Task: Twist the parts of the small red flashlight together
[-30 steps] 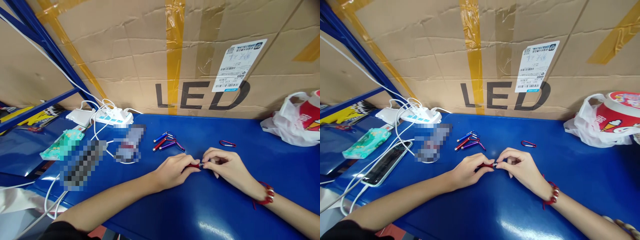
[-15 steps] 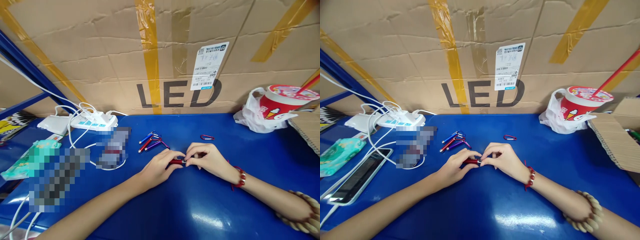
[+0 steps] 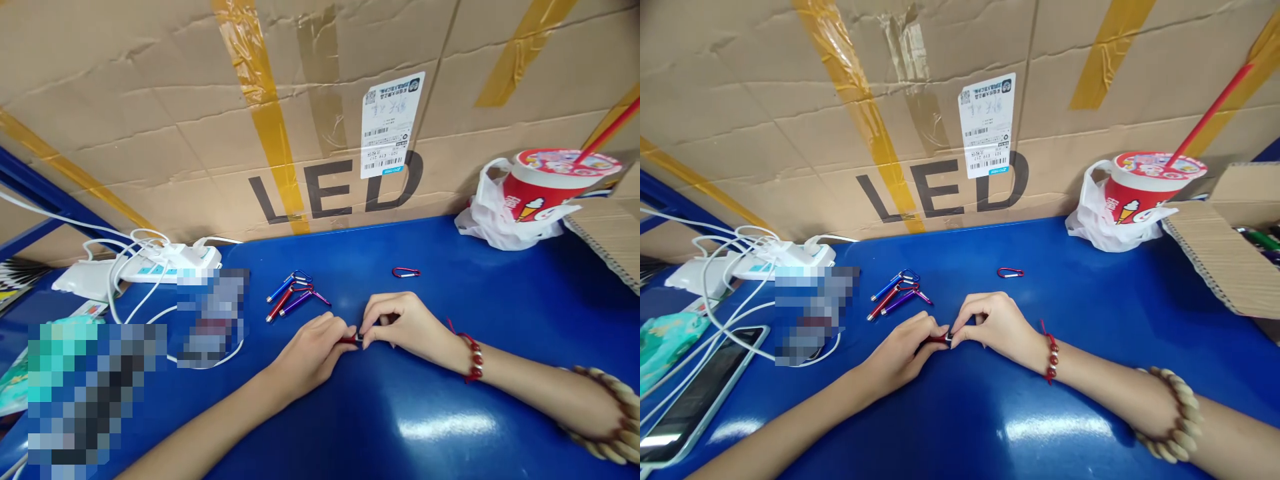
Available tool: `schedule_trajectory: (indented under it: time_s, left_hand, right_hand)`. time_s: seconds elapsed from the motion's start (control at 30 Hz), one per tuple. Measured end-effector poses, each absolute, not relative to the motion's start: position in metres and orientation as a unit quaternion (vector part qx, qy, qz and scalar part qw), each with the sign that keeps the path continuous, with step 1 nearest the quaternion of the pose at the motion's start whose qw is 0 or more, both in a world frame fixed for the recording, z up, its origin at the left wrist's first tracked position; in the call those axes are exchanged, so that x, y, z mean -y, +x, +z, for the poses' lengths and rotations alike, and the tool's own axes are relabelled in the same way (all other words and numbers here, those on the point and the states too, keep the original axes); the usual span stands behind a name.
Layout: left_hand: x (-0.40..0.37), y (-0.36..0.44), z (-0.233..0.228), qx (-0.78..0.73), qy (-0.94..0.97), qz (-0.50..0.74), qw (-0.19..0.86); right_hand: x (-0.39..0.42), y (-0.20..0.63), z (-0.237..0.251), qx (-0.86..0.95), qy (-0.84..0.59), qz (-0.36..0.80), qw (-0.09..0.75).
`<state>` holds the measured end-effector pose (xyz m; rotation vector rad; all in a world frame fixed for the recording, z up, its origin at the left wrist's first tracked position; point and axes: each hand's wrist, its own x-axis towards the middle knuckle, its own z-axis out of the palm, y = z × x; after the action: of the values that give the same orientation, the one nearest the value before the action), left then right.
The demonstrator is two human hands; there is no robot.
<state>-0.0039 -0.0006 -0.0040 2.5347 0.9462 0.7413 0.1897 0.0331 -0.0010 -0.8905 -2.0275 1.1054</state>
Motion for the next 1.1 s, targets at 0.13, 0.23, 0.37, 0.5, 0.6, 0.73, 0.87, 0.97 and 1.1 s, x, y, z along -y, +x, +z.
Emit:
schedule_trajectory:
  time_s: [0.13,0.23,0.37,0.5,0.6,0.73,0.87,0.97,1.1]
  left_hand:
    - [-0.0005,-0.0045,-0.0046,-0.330,0.896,0.270,0.126]
    - [-0.0004,-0.0052,-0.0064,-0.335,0.894,0.283,0.096]
    - [-0.0005,-0.0052,-0.0086,-0.337,0.889,0.300,0.078]
    - [-0.0015,-0.0044,-0.0087,-0.331,0.886,0.317,0.070]
    - [-0.0012,-0.0036,-0.0080,-0.344,0.877,0.321,0.091]
    - [0.0007,-0.0020,-0.0064,-0.370,0.866,0.320,0.104]
    - [0.0018,-0.0016,-0.0049,-0.373,0.865,0.318,0.104]
    - [0.0019,-0.0023,-0.0047,-0.375,0.866,0.317,0.100]
    - [0.0027,-0.0032,-0.0047,-0.378,0.865,0.313,0.100]
  right_hand:
    - [-0.0315,0.1874,-0.0034,0.774,-0.354,0.400,0.339]
    - [-0.0305,0.1859,-0.0055,0.763,-0.381,0.400,0.336]
    - [-0.0301,0.1845,-0.0046,0.738,-0.416,0.433,0.309]
    - [-0.0300,0.1836,-0.0003,0.710,-0.436,0.466,0.299]
    - [-0.0313,0.1834,0.0012,0.699,-0.445,0.477,0.293]
    - [-0.0346,0.1838,-0.0004,0.690,-0.442,0.498,0.285]
    - [-0.0369,0.1837,-0.0031,0.691,-0.430,0.509,0.280]
    - [-0.0374,0.1835,-0.0039,0.695,-0.427,0.506,0.280]
    - [-0.0366,0.1838,-0.0033,0.698,-0.430,0.499,0.281]
